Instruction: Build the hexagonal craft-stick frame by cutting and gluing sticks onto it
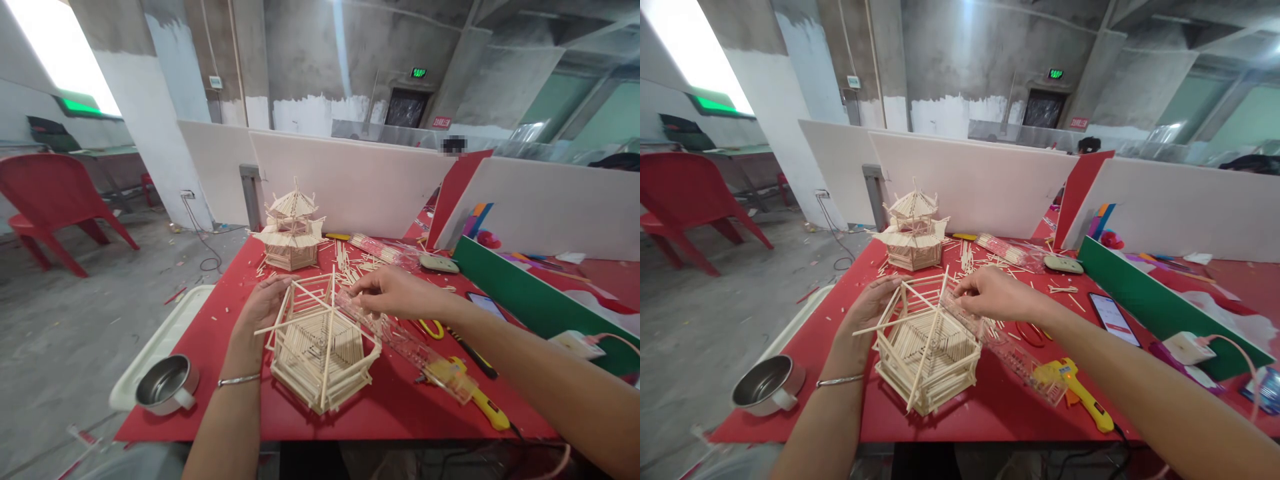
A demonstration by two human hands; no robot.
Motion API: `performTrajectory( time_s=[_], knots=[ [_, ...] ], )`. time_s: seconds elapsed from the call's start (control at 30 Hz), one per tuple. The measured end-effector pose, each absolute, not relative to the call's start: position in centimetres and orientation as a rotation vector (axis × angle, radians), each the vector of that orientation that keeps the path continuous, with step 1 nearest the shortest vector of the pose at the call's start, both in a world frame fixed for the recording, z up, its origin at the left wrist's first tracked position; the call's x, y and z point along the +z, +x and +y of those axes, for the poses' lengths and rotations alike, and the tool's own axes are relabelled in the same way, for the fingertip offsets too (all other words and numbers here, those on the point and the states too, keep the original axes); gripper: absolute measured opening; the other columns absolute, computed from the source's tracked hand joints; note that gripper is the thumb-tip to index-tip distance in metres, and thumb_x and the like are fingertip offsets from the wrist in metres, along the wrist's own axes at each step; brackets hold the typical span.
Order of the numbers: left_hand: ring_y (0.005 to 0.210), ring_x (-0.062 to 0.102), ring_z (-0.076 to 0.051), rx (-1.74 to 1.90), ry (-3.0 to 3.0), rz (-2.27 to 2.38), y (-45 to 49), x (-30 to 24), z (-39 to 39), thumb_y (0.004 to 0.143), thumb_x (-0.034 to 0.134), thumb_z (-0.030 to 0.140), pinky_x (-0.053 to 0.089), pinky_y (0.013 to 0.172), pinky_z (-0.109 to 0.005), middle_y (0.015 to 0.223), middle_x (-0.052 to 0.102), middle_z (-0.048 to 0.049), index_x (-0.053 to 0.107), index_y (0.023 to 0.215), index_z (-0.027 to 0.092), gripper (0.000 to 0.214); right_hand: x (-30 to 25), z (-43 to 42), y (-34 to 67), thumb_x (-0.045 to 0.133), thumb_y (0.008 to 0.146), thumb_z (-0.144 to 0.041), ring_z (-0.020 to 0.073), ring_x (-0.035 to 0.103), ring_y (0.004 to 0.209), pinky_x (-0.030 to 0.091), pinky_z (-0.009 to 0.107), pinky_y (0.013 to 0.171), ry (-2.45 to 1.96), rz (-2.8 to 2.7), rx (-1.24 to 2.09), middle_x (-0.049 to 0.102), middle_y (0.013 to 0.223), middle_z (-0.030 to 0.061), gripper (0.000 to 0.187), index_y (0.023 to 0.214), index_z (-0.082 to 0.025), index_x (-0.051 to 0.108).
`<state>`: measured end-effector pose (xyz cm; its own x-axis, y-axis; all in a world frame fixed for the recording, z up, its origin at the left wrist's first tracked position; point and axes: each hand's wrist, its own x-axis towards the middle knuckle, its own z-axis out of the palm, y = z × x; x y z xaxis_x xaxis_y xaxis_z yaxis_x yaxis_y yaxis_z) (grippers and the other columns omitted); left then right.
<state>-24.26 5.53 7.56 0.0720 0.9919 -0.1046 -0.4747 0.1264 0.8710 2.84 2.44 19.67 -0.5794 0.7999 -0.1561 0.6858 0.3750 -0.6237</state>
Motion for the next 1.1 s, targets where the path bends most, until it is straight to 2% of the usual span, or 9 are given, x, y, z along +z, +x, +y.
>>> performTrajectory(
  time_s=[0.13, 0.27, 0.37, 0.47, 0.6, 0.67, 0.77, 0.93, 1.1],
  knots=[
    [0.058, 0.062, -0.012, 1.307, 0.751, 0.857, -24.2, 7.5, 5.6, 0.061, 0.082, 0.021, 0.054, 0.051, -0.021, 0.073, 0.071, -0.0050, 0.075, 0.085, 0.010, 0.027, 19.6, 4.0, 4.3, 0.056, 0.085, -0.032, 0.0169, 0.065, 0.076, 0.045, 0.025, 0.065, -1.395, -2.415, 0.681, 0.075, 0.093, 0.0031, 0.032, 0.110, -0.023, 0.073],
    [0.058, 0.062, -0.012, 1.312, 0.745, 0.850, -24.1, 7.4, 5.6, 0.062, 0.081, 0.020, 0.054, 0.052, -0.022, 0.074, 0.071, -0.0050, 0.076, 0.086, 0.010, 0.027, 18.3, 7.1, 6.2, 0.055, 0.087, -0.030, 0.0204, 0.065, 0.092, 0.046, 0.028, 0.077, -1.481, -2.242, 0.343, 0.073, 0.109, 0.0039, 0.032, 0.113, -0.025, 0.073],
    [0.057, 0.061, -0.010, 1.325, 0.766, 0.850, -24.1, 7.4, 5.6, 0.062, 0.081, 0.020, 0.053, 0.052, -0.020, 0.075, 0.071, -0.0053, 0.076, 0.088, 0.010, 0.028, 15.3, 9.5, 7.2, 0.053, 0.086, -0.025, 0.0188, 0.065, 0.082, 0.046, 0.027, 0.073, -1.611, -2.074, 0.425, 0.075, 0.098, 0.0065, 0.034, 0.114, -0.020, 0.072],
    [0.057, 0.061, -0.010, 1.332, 0.778, 0.858, -24.2, 7.4, 5.6, 0.061, 0.083, 0.021, 0.052, 0.051, -0.019, 0.073, 0.071, -0.0048, 0.076, 0.087, 0.009, 0.029, 11.1, 11.2, 7.2, 0.050, 0.086, -0.023, 0.0166, 0.063, 0.063, 0.047, 0.026, 0.062, -1.659, -2.031, 0.513, 0.073, 0.073, 0.0050, 0.033, 0.106, -0.014, 0.075],
    [0.049, 0.055, -0.006, 1.307, 0.785, 0.855, -24.4, 7.3, 5.8, 0.061, 0.083, 0.021, 0.043, 0.041, -0.015, 0.066, 0.068, -0.0016, 0.075, 0.088, 0.010, 0.030, 7.8, 12.8, 6.4, 0.059, 0.079, -0.023, 0.0163, 0.065, 0.063, 0.050, 0.027, 0.063, -1.615, -2.035, 0.583, 0.074, 0.071, 0.0020, 0.022, 0.089, -0.016, 0.077],
    [0.046, 0.052, -0.005, 1.303, 0.773, 0.859, -24.3, 7.3, 5.8, 0.062, 0.083, 0.021, 0.040, 0.039, -0.014, 0.063, 0.066, -0.0002, 0.074, 0.087, 0.011, 0.029, 8.2, 13.4, 6.2, 0.063, 0.077, -0.023, 0.0187, 0.068, 0.074, 0.052, 0.030, 0.072, -1.581, -2.025, 0.558, 0.076, 0.081, 0.0033, 0.019, 0.088, -0.018, 0.077],
    [0.043, 0.050, -0.004, 1.300, 0.745, 0.853, -24.1, 7.5, 5.6, 0.061, 0.083, 0.022, 0.037, 0.037, -0.013, 0.059, 0.063, 0.0012, 0.074, 0.084, 0.011, 0.027, 11.2, 13.1, 6.2, 0.061, 0.082, -0.029, 0.0212, 0.068, 0.088, 0.051, 0.034, 0.083, -1.538, -1.986, 0.489, 0.076, 0.095, 0.0054, 0.022, 0.094, -0.020, 0.077],
    [0.050, 0.057, -0.008, 1.292, 0.743, 0.876, -24.1, 7.8, 5.4, 0.061, 0.083, 0.022, 0.047, 0.046, -0.018, 0.067, 0.068, -0.0024, 0.075, 0.085, 0.012, 0.028, 16.3, 8.9, 4.5, 0.063, 0.085, -0.032, 0.0161, 0.067, 0.083, 0.050, 0.027, 0.076, -1.138, -2.198, 0.450, 0.076, 0.093, 0.0020, 0.018, 0.093, -0.023, 0.076],
    [0.063, 0.066, -0.015, 1.399, 0.796, 0.909, -24.2, 6.7, 5.8, 0.064, 0.081, 0.031, 0.054, 0.060, -0.025, 0.076, 0.073, -0.0067, 0.076, 0.086, 0.012, 0.029, 16.4, 5.4, 2.0, 0.057, 0.091, -0.022, 0.0140, 0.065, 0.081, 0.047, 0.027, 0.076, -0.816, -2.482, 0.356, 0.074, 0.090, 0.0030, 0.019, 0.096, -0.021, 0.076]
  ],
)
